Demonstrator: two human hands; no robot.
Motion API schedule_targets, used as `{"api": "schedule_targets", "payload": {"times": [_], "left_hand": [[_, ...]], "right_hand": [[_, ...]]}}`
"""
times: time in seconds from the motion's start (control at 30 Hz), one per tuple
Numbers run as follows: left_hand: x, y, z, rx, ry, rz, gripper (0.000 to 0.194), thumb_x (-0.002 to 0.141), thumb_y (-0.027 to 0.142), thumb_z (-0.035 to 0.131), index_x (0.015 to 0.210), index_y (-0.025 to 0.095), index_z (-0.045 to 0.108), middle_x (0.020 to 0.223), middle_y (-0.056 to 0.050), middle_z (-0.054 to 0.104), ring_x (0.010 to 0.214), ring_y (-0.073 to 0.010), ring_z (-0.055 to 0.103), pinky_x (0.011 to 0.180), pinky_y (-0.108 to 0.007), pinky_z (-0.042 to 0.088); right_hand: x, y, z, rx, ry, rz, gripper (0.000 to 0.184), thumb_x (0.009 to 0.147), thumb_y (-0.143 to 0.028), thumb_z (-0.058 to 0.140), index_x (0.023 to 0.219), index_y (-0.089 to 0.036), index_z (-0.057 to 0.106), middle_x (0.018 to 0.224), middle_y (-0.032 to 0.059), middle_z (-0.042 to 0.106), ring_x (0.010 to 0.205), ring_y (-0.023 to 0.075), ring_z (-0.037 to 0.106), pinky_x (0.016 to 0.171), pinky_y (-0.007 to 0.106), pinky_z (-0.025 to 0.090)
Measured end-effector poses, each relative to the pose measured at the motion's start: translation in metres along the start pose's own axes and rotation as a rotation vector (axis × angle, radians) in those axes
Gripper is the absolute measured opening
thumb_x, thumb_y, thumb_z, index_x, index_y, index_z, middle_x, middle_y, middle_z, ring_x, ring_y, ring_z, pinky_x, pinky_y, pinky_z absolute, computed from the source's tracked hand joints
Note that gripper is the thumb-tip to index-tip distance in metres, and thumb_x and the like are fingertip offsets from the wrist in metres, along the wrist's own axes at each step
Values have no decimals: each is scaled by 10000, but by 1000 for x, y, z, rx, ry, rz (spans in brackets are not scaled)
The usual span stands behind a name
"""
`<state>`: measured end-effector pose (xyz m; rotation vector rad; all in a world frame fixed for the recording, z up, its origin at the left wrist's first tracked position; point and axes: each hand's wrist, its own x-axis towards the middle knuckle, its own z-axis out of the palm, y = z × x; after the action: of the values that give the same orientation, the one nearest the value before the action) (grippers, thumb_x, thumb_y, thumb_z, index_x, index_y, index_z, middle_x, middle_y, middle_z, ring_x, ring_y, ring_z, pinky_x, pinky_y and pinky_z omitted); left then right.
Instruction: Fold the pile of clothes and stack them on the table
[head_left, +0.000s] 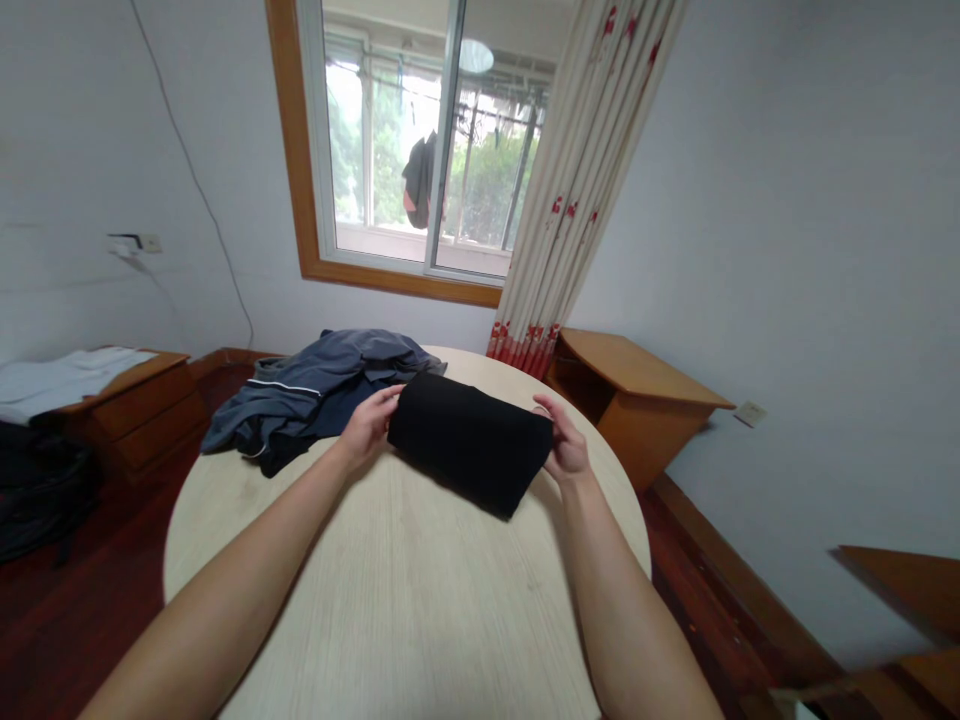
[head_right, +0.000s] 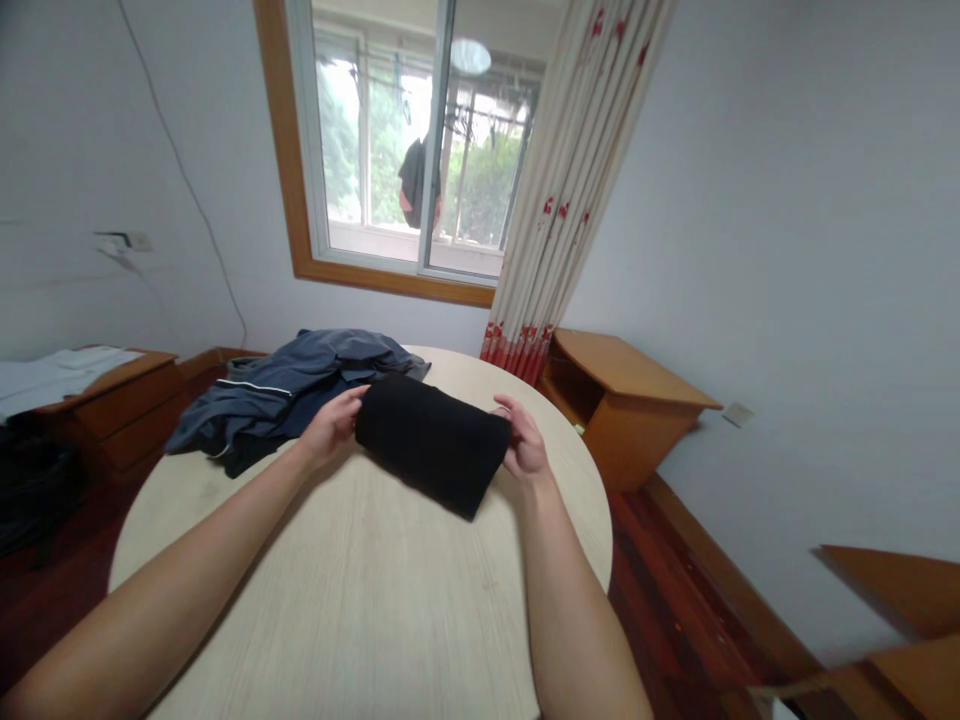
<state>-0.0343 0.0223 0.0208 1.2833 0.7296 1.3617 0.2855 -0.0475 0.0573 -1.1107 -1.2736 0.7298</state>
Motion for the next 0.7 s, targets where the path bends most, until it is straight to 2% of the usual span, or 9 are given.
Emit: {"api": "schedule_targets", "payload": {"times": [0.1,0.13,0.2,0.3,0.4,0.47,0.57,0.63,0.7], "left_hand": [[2,18,-20,-160,92,-40,534,824,609,511,1053,146,645,679,-45,640,681,-221,639,677,-367,512],[2,21,-25,-157,125,-55,531,834,623,487,1015,149,644,644,-33,618,642,-207,625,653,-352,507],[2,22,-28,-89,142,-94,519,819,635,521,973,154,640,662,-29,624,608,-181,607,614,-316,490],[-3,15,-21,137,44,-131,530,719,633,675,935,148,669,759,-64,675,640,-178,616,598,-288,467],[-9,5,-11,440,-121,-81,499,652,597,756,885,157,712,813,-87,704,700,-214,637,625,-307,477],[-13,0,-7,637,-241,-18,473,647,573,767,914,184,730,862,-85,718,759,-245,654,682,-340,502],[-16,-6,-5,886,-396,119,508,651,562,766,1023,219,731,975,-92,721,916,-291,661,835,-404,511],[-17,-10,-2,962,-417,188,527,690,565,744,1091,224,718,1060,-104,707,1007,-297,645,913,-417,495],[-18,-15,3,957,-354,183,488,775,540,700,1140,216,696,1135,-108,680,1049,-278,632,933,-406,497]], "right_hand": [[-1,-9,0,-1,-46,45,783,866,-794,235,1094,-168,646,858,109,694,902,237,674,754,350,525],[-1,-8,2,-7,-78,67,793,860,-802,231,1048,-162,660,846,113,698,888,237,675,753,348,522],[-1,2,10,-70,-165,81,708,838,-783,370,941,-156,684,796,99,702,807,221,667,734,335,513],[-4,21,21,-319,-354,11,461,784,-605,636,863,-157,713,765,61,704,733,185,634,713,306,494],[-8,32,26,-530,-490,-29,344,773,-436,704,971,-156,728,851,55,713,750,171,628,726,299,494],[-9,35,27,-643,-497,-17,372,768,-374,718,1065,-151,712,952,74,709,781,173,636,754,311,504],[-10,35,29,-773,-472,-24,392,768,-321,726,1123,-158,696,1122,109,682,942,206,649,885,345,493],[-10,35,31,-814,-478,-40,374,777,-289,718,1129,-166,696,1186,117,666,1065,230,628,972,361,458],[-10,35,34,-843,-493,-40,370,776,-261,711,1135,-169,694,1199,119,665,1099,241,620,992,366,446]]}}
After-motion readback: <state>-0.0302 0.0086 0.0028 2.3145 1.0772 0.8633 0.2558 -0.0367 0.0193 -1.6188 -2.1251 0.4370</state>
